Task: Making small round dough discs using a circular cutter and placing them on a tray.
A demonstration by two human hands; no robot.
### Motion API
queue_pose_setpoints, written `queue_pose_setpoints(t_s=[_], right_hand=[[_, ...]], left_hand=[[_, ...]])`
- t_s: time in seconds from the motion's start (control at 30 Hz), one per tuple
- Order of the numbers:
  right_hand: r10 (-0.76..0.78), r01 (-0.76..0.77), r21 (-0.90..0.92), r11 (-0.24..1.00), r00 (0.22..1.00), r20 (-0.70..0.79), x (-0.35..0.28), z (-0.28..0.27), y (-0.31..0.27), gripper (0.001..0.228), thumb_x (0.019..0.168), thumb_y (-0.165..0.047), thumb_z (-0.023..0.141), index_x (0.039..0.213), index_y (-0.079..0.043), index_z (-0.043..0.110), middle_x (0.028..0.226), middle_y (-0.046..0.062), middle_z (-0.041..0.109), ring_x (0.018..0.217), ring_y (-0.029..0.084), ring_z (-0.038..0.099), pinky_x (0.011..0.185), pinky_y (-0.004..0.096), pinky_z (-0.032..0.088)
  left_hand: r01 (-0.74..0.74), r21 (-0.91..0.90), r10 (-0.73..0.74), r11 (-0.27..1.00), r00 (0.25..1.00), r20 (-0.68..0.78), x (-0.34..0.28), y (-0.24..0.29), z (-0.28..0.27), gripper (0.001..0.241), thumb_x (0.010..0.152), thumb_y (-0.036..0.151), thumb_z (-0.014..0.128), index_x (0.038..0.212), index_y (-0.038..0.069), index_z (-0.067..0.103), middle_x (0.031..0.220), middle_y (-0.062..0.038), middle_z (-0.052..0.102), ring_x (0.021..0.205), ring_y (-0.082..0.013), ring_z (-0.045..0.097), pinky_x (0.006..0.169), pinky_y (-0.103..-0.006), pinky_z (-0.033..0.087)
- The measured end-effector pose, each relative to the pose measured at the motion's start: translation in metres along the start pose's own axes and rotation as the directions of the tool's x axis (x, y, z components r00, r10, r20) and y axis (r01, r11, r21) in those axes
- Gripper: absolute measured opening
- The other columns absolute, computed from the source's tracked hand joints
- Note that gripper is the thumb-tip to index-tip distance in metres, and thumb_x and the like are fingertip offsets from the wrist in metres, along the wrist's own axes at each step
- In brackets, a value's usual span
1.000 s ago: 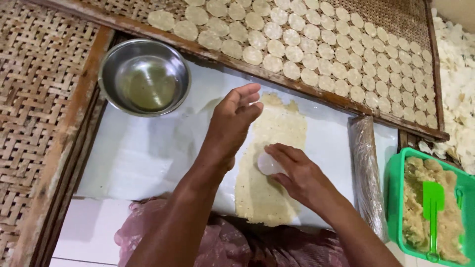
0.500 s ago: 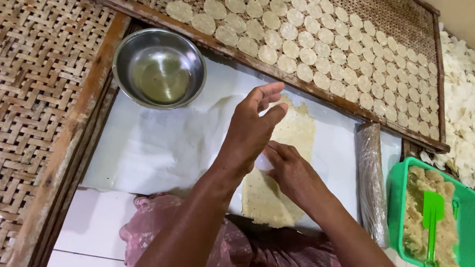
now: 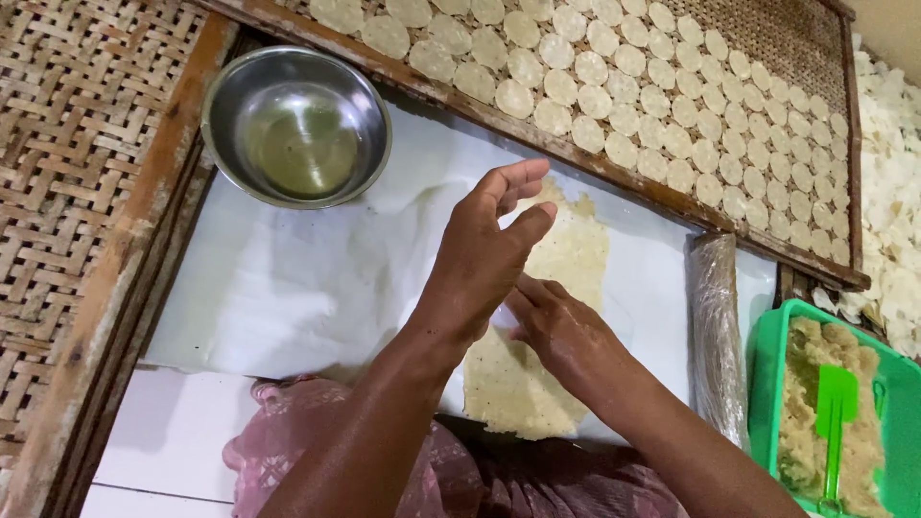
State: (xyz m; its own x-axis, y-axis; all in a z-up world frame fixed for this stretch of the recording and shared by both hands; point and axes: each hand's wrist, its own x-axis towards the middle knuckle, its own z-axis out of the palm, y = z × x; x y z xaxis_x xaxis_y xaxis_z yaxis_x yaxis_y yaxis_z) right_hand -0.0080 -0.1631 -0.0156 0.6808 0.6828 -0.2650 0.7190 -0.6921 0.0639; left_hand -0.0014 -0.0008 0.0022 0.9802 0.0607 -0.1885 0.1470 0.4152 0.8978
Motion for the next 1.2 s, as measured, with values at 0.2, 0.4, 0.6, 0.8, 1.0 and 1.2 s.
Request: queue_pose_setpoints(t_s=[0.2, 0.4, 0.6, 0.8, 1.0, 1.2], right_hand=[[0.084, -0.084, -0.027, 0.996, 0.996, 0.004, 0.001, 0.023, 0.011, 0.045, 0.095, -0.044, 0.063, 0.119, -0.006, 0.062, 0.114, 0.016, 0.067, 0.103, 0.034, 0.071, 0.07, 0.044, 0.064], [0.098, -0.101, 0.039, 0.994, 0.993, 0.068, 0.004, 0.025, 0.018, 0.064, 0.094, -0.049, 0.064, 0.139, -0.006, 0.052, 0.13, 0.019, 0.06, 0.118, 0.038, 0.065, 0.083, 0.048, 0.062], [0.039, -0.061, 0.125, 0.99, 0.985, 0.17, -0.005, 0.028, 0.023, 0.049, 0.098, -0.029, 0.061, 0.145, -0.016, 0.055, 0.143, 0.015, 0.054, 0.135, 0.036, 0.054, 0.099, 0.045, 0.056], [-0.081, 0.077, -0.082, 0.994, 0.996, -0.044, -0.007, 0.035, 0.024, 0.047, 0.096, -0.028, 0.06, 0.142, -0.026, 0.055, 0.13, 0.01, 0.06, 0.117, 0.03, 0.066, 0.08, 0.039, 0.063], [-0.012, 0.007, -0.053, 0.999, 0.995, -0.102, -0.003, 0.047, 0.031, 0.065, 0.09, -0.058, 0.054, 0.144, -0.021, 0.053, 0.119, 0.012, 0.066, 0.094, 0.029, 0.074, 0.067, 0.04, 0.065], [0.009, -0.009, 0.015, 1.0, 1.0, -0.026, 0.0, 0.044, 0.033, 0.078, 0.086, -0.064, 0.057, 0.149, -0.019, 0.047, 0.127, 0.014, 0.062, 0.105, 0.033, 0.071, 0.075, 0.045, 0.065]], left_hand=[[0.016, 0.001, -0.016, 1.0, 1.0, 0.006, 0.002, -0.002, 0.0, 0.057, 0.088, 0.027, 0.06, 0.144, 0.012, 0.057, 0.142, -0.022, 0.058, 0.144, -0.0396, 0.041, 0.114, -0.0596, 0.034], [0.02, 0.077, -0.02, 0.997, 1.0, 0.002, 0.002, -0.004, -0.001, 0.058, 0.089, 0.026, 0.06, 0.145, 0.01, 0.056, 0.142, -0.024, 0.059, 0.143, -0.041, 0.043, 0.113, -0.0583, 0.035], [0.062, 0.05, -0.062, 0.997, 0.998, 0.008, 0.005, -0.003, 0.0, 0.058, 0.089, 0.026, 0.06, 0.145, 0.011, 0.056, 0.144, -0.022, 0.058, 0.146, -0.0398, 0.041, 0.115, -0.0584, 0.034], [0.05, 0.024, -0.05, 0.998, 0.999, -0.003, 0.002, 0.002, -0.001, 0.058, 0.089, 0.024, 0.06, 0.144, 0.007, 0.056, 0.144, -0.025, 0.057, 0.145, -0.0421, 0.041, 0.115, -0.0595, 0.034], [0.073, 0.044, -0.072, 0.996, 0.997, -0.012, 0.0, 0.009, -0.001, 0.06, 0.089, 0.025, 0.06, 0.145, 0.007, 0.055, 0.145, -0.024, 0.056, 0.147, -0.0407, 0.039, 0.116, -0.0597, 0.032], [0.078, 0.036, -0.077, 0.996, 0.996, -0.044, 0.005, 0.002, -0.001, 0.061, 0.088, 0.023, 0.061, 0.146, 0.004, 0.055, 0.145, -0.028, 0.056, 0.146, -0.0425, 0.041, 0.117, -0.058, 0.032]])
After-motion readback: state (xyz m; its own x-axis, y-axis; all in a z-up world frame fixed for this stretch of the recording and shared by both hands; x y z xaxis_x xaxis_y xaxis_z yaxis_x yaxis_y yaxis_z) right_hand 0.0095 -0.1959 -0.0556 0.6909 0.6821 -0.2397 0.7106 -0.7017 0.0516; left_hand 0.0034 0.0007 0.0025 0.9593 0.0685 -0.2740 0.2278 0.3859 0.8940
